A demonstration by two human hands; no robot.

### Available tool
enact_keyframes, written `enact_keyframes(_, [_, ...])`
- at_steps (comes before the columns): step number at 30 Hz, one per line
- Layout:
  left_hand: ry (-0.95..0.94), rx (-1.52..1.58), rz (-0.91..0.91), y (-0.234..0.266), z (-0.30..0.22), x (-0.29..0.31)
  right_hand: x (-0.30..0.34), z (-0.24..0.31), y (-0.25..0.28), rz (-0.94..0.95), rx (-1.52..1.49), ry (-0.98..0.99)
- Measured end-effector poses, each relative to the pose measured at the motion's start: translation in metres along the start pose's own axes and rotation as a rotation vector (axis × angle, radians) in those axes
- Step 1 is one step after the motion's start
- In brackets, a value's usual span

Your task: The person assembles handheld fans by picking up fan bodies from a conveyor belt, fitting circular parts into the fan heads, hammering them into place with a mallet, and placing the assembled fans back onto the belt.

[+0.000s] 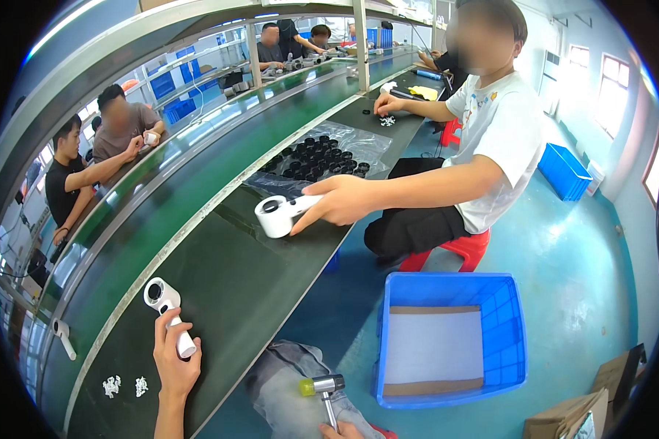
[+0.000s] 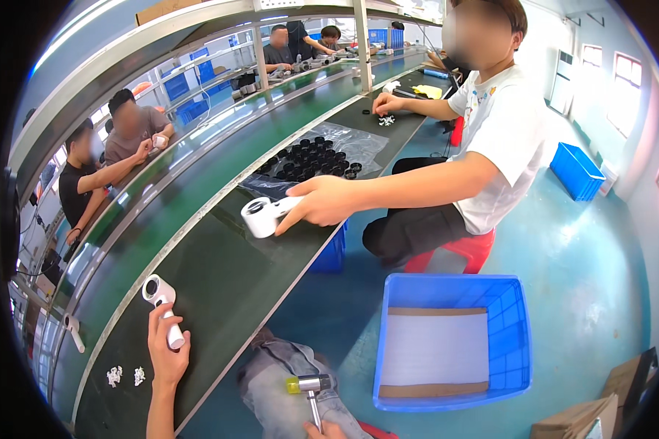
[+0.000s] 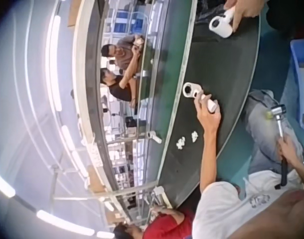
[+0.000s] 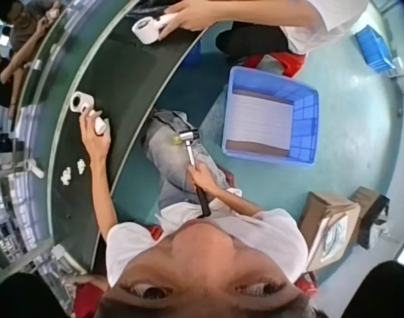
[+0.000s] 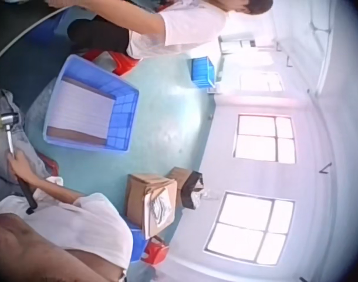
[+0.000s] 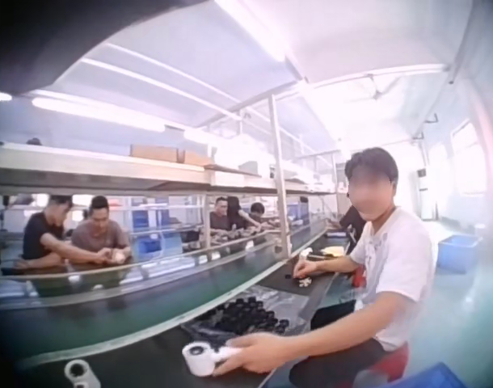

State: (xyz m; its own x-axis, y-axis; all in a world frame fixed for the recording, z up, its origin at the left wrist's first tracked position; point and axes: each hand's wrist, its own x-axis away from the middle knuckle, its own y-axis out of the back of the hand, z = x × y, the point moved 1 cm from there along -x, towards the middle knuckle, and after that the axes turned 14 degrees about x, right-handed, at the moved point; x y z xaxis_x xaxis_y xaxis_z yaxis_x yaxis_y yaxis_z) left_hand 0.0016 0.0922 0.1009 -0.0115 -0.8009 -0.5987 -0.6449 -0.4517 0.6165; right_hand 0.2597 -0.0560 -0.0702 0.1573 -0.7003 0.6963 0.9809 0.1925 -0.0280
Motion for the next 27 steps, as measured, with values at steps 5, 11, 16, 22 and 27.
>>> enact_keyframes(5, [0.048, 0.063, 0.007, 0.003, -0.001, 0.002, 0.002, 0.001, 0.004, -0.022, -0.005, 0.011])
enact_keyframes(11, [0.046, 0.129, 0.039, 0.005, 0.002, 0.002, -0.001, -0.005, 0.010, -0.019, -0.018, 0.006])
enact_keyframes(16, [0.059, 0.174, 0.080, 0.010, 0.007, 0.003, -0.003, -0.001, 0.009, 0.054, -0.070, -0.021])
enact_keyframes(22, [0.017, 0.226, 0.185, 0.007, 0.006, -0.005, -0.012, -0.009, 0.006, 0.049, -0.074, 0.003])
enact_keyframes(27, [0.051, 0.300, 0.262, 0.003, 0.004, -0.006, -0.008, -0.003, 0.003, 0.039, -0.084, -0.024])
